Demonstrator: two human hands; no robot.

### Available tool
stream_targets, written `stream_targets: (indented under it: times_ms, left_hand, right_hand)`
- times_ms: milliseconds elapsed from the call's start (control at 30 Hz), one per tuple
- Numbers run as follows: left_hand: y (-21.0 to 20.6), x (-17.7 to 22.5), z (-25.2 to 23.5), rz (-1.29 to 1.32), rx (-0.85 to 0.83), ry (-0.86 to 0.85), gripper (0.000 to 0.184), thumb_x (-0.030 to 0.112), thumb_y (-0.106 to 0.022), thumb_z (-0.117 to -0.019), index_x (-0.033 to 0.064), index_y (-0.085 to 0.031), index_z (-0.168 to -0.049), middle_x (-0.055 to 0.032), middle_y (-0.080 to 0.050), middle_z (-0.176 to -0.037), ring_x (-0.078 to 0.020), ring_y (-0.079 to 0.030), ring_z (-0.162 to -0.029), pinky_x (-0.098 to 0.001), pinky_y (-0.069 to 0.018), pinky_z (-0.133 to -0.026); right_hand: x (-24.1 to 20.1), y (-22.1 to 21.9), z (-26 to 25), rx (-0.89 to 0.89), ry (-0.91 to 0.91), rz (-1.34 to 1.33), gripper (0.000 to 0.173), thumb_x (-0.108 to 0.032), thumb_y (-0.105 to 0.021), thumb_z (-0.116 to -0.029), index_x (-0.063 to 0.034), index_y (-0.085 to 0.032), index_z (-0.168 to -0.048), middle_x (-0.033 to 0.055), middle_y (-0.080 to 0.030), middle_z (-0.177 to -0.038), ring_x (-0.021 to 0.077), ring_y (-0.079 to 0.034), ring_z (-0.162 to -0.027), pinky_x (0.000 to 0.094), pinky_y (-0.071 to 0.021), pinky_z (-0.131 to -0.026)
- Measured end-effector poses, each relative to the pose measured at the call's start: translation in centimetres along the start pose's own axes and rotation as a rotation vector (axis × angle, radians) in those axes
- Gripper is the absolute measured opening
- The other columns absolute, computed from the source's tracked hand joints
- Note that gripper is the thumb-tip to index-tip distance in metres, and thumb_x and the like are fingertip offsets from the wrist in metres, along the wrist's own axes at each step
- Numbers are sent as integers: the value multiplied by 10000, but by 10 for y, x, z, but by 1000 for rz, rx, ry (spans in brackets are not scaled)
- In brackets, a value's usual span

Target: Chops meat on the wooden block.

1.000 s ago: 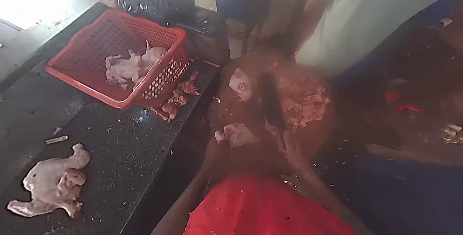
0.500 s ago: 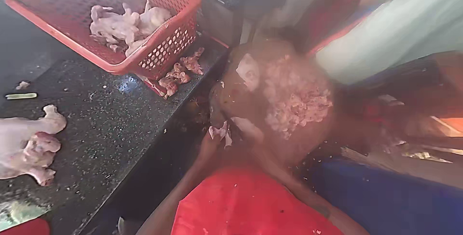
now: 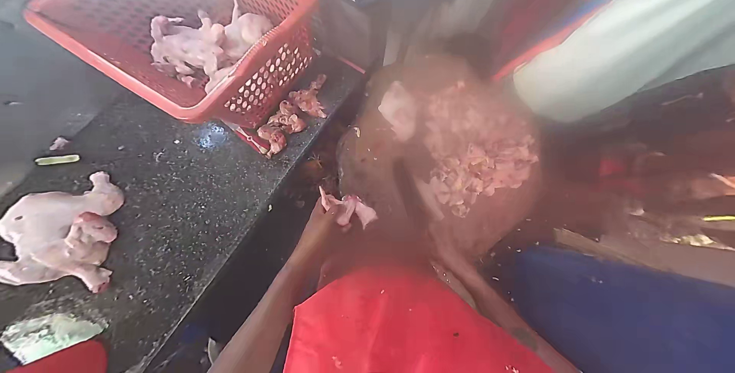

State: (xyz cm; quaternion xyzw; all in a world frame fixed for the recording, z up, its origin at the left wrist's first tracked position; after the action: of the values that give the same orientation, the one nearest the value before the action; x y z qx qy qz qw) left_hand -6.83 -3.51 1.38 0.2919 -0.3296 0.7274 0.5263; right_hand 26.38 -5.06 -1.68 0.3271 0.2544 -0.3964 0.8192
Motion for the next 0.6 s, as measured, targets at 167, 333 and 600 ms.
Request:
stream_targets:
  times_ms: [167, 333, 600]
  left_hand:
    - [-49, -8, -9, 111, -167, 214, 385, 269, -426, -1116, -3, -443, -1389, -194, -734, -1064, -284, -755, -892, -408, -637, -808]
    - [-70, -40, -33, 93, -142, 193, 328, 207, -515, -1086, -12, -455, -1322, -130, -701, -901, -198, -710, -718, -335, -622, -675]
    - [-56, -30, -21, 79, -237, 153, 175, 165, -477, -1076, 27, -529, -1171, -50, -641, -802, -114, -589, -595, -274, -533, -562]
  right_hand:
    - [-74, 52, 26, 263, 151, 63, 503, -379, -281, -1112, -2, -569, -1279, 93, -594, -860, 193, -595, -726, 403, -542, -705]
    - [-142, 34, 61, 308, 706, -6, 742, -657, -285, -1046, 1, -609, -1159, -6, -570, -766, 46, -538, -628, 265, -512, -595]
    - [-60, 13, 13, 16, 86, 450, 540, -484, -345, -1098, -41, -604, -1268, 181, -684, -1066, 331, -682, -1012, 555, -536, -914]
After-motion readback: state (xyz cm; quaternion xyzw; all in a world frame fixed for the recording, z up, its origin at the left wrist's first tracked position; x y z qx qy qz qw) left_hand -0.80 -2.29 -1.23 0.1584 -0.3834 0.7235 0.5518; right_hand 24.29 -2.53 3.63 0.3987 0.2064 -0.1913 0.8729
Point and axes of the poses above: each hand's wrist, its own z-axis away from the middle knuckle, its own y-axis out of the back of the hand, x = y × z, the point moved 5 cm from there along -z, towards the middle knuckle
